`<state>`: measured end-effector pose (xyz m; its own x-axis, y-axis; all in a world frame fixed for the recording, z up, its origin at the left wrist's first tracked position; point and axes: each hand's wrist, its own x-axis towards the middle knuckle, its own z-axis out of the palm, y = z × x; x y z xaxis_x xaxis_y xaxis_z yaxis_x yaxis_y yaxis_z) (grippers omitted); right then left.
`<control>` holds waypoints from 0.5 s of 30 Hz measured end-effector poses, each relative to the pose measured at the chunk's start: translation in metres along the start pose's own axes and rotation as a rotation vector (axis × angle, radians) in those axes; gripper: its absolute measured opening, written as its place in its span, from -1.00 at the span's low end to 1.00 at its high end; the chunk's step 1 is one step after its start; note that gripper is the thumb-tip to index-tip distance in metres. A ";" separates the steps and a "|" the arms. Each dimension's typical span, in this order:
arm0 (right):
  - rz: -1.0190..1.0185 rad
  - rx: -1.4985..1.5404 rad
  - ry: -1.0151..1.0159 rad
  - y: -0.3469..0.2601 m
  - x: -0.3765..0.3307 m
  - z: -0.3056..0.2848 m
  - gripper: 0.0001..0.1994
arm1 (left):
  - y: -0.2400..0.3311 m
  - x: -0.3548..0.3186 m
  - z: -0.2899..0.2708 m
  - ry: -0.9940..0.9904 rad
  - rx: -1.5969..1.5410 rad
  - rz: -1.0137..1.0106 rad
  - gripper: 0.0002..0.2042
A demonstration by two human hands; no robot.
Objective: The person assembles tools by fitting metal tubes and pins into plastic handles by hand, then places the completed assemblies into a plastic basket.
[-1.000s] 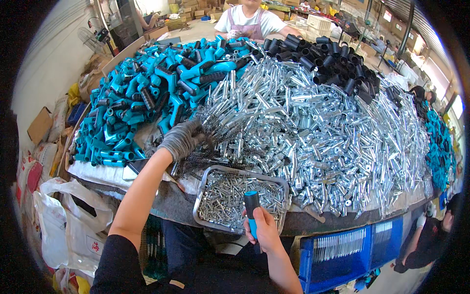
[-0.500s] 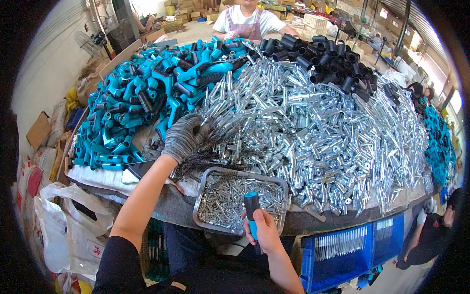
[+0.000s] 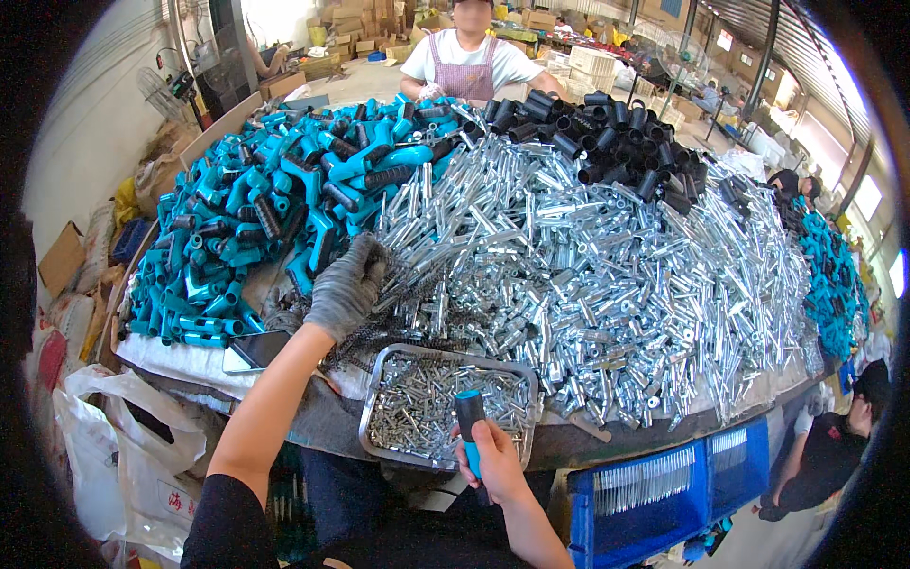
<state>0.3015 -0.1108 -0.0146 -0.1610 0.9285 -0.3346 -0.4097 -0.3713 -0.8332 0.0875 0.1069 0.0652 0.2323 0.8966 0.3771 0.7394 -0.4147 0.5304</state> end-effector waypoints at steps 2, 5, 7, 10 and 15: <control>0.029 -0.029 -0.008 -0.004 0.000 0.003 -0.58 | 0.007 -0.015 0.000 -0.108 -0.806 -0.035 -0.83; 0.010 -0.096 -0.029 -0.010 -0.004 0.006 -0.62 | 0.044 -0.036 -0.026 -0.556 -0.371 0.413 -0.85; -0.021 -0.211 -0.051 -0.008 -0.003 0.006 -0.64 | 0.052 -0.050 -0.023 -0.785 -0.522 0.226 -0.81; -0.086 -0.409 -0.065 -0.002 -0.002 0.004 -0.65 | 0.050 -0.054 -0.020 -0.680 -0.614 0.342 -0.82; -0.143 -0.366 0.006 -0.005 -0.003 0.002 -0.57 | 0.058 -0.038 -0.033 -0.625 -0.556 0.287 -0.83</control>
<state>0.3020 -0.1118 -0.0088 -0.1200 0.9713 -0.2052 -0.0807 -0.2155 -0.9732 0.1005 0.0432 0.1068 0.7852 0.5997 0.1545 0.2232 -0.5068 0.8327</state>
